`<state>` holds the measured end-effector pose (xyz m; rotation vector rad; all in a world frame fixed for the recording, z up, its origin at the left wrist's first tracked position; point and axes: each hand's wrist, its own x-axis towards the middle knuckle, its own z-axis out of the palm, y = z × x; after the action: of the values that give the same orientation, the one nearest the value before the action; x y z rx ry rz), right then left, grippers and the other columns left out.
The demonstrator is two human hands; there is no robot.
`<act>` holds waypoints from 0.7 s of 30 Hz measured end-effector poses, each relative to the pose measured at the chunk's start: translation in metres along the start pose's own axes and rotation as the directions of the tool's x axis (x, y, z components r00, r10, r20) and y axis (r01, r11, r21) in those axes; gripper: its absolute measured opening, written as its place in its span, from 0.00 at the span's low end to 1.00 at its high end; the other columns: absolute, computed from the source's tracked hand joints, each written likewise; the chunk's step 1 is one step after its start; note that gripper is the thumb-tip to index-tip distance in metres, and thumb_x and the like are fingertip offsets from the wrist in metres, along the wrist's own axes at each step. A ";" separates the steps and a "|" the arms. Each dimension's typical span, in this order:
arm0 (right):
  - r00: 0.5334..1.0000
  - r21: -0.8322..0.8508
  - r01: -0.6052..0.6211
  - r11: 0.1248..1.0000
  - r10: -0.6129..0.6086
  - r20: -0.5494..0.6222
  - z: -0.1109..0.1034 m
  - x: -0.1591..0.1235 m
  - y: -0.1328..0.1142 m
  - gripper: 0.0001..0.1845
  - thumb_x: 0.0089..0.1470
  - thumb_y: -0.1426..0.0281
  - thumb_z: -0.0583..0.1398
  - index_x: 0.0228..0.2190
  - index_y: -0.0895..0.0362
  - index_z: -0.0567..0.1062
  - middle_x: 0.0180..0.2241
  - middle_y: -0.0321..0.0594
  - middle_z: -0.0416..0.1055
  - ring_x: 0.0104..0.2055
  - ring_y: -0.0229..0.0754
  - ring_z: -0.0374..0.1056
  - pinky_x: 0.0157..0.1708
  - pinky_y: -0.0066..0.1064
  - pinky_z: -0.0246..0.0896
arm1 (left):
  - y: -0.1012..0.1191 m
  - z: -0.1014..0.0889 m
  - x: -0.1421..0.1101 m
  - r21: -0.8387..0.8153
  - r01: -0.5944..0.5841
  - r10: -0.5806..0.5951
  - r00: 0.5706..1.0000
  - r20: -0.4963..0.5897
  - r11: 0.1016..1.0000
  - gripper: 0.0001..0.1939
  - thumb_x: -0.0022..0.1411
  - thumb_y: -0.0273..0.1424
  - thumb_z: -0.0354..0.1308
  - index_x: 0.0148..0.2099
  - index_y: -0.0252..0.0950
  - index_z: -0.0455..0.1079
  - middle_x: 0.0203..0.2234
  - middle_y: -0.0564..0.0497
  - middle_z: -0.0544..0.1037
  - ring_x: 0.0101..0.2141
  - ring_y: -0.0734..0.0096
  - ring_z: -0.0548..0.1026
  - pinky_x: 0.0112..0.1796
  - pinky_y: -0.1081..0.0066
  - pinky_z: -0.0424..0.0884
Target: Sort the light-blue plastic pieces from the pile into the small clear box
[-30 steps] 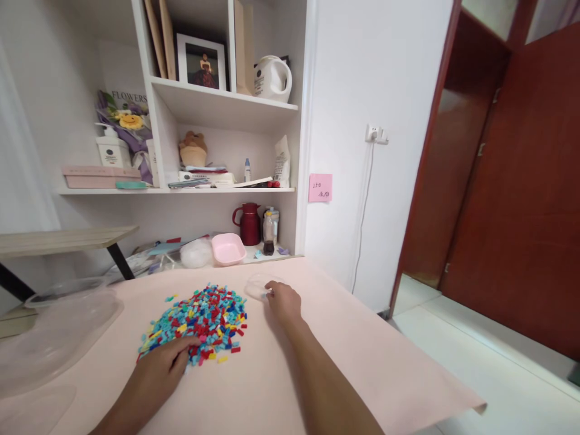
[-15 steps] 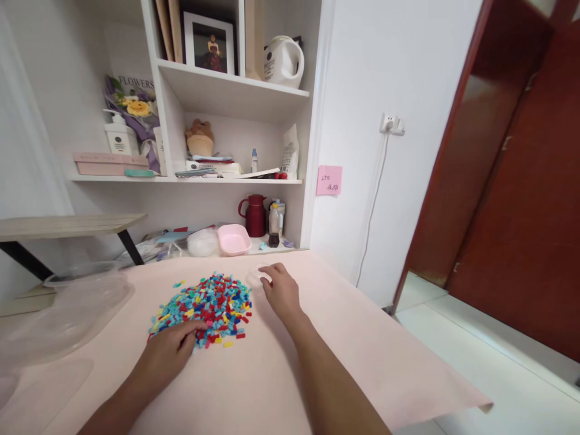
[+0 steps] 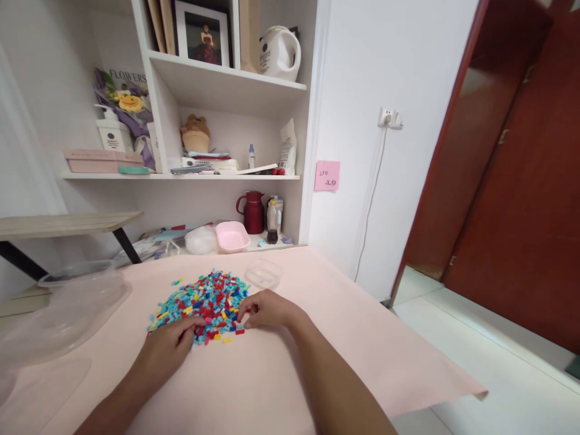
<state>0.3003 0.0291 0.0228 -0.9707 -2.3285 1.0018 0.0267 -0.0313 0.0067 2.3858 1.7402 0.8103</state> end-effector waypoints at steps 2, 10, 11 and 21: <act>1.000 0.003 0.011 1.000 -0.011 0.020 0.001 0.001 0.000 0.15 0.45 0.68 0.67 0.39 0.53 0.82 0.22 0.28 0.62 0.24 0.32 0.55 0.24 0.23 0.48 | 0.001 -0.001 0.000 -0.001 0.013 -0.013 1.000 0.006 1.000 0.22 0.61 0.27 0.44 0.47 0.49 0.77 0.43 0.60 0.82 0.42 0.71 0.80 0.42 0.74 0.72; 1.000 -0.051 0.013 0.999 -0.014 -0.016 0.009 0.010 0.008 0.15 0.47 0.69 0.66 0.40 0.52 0.82 0.23 0.31 0.70 0.24 0.33 0.57 0.25 0.24 0.50 | 0.002 0.000 0.002 0.012 0.052 -0.052 0.998 0.026 0.999 0.22 0.60 0.26 0.45 0.47 0.48 0.77 0.41 0.60 0.83 0.39 0.70 0.80 0.38 0.74 0.71; 0.999 -0.049 0.017 0.999 -0.019 -0.026 0.010 0.011 0.009 0.14 0.47 0.69 0.65 0.39 0.52 0.83 0.25 0.32 0.73 0.24 0.34 0.59 0.25 0.24 0.51 | 0.002 0.000 0.002 0.015 0.052 -0.052 0.998 0.027 0.999 0.23 0.60 0.26 0.45 0.47 0.48 0.77 0.41 0.60 0.83 0.39 0.70 0.80 0.38 0.74 0.71; 0.996 -0.027 0.085 0.996 -0.086 -0.019 0.009 0.010 0.008 0.13 0.47 0.69 0.66 0.38 0.53 0.82 0.25 0.33 0.73 0.25 0.34 0.63 0.25 0.23 0.54 | -0.005 0.003 0.003 0.026 0.033 -0.034 0.999 0.041 0.999 0.23 0.61 0.28 0.43 0.49 0.47 0.76 0.44 0.58 0.82 0.44 0.69 0.79 0.43 0.71 0.71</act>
<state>0.2912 0.0366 0.0122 -0.8789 -2.3508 0.9256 0.0242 -0.0263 0.0028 2.3650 1.7805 0.7330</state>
